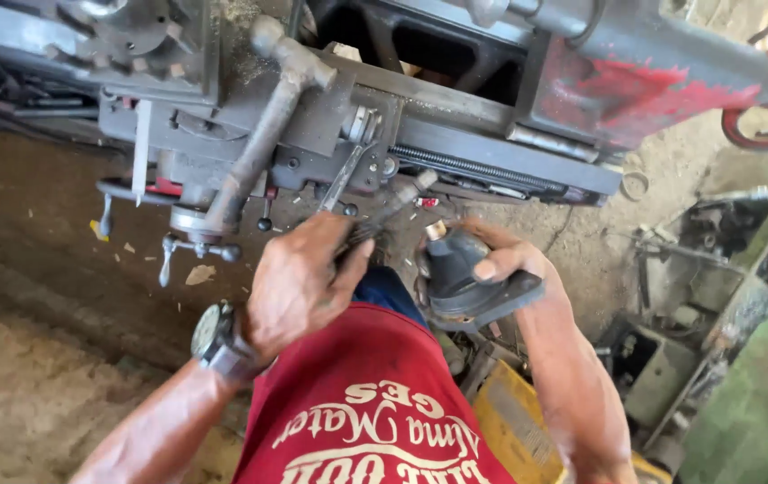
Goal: The person repeatedly hammers a cylindrical metal part into a hole on a large machine frame, removes it, and reinserts it multiple times. They also handle a separate circular metal component, inserting and removing it from the same area.
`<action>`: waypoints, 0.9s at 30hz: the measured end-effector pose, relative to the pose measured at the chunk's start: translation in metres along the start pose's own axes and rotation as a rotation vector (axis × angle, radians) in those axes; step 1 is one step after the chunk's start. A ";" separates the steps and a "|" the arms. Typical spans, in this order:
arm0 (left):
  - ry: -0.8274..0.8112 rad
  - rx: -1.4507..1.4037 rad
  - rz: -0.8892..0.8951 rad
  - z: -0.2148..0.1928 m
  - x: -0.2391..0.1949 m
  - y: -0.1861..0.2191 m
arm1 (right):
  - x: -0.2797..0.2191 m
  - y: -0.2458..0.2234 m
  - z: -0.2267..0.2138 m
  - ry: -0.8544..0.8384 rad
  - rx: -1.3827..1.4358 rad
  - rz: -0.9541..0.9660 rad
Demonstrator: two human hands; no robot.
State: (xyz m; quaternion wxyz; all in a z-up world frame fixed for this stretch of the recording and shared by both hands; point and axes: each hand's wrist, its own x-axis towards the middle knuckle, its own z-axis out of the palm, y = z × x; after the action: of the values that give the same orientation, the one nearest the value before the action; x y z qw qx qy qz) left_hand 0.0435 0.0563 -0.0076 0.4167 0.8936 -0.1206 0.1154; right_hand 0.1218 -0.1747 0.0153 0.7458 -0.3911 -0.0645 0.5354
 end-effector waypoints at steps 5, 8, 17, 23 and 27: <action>-0.001 -0.341 0.079 0.006 -0.022 0.001 | -0.031 0.059 -0.053 0.385 0.075 0.036; 0.244 0.088 0.106 0.040 -0.025 -0.006 | -0.025 0.047 -0.048 0.390 -0.146 0.080; -0.102 -0.215 -0.171 -0.013 -0.012 0.017 | 0.004 -0.014 0.044 0.564 -1.325 0.310; -0.024 -0.088 -0.174 -0.008 -0.037 0.013 | 0.029 0.003 0.042 0.696 -1.751 0.258; -0.004 -0.016 -0.197 -0.001 -0.029 -0.020 | 0.051 -0.012 0.046 0.673 -1.891 0.120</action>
State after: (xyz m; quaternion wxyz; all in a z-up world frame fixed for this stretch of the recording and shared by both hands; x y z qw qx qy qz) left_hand 0.0227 0.0728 -0.0302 0.4328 0.8980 -0.0338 0.0713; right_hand 0.1287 -0.1090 0.0380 0.0801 -0.9563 -0.2294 0.1628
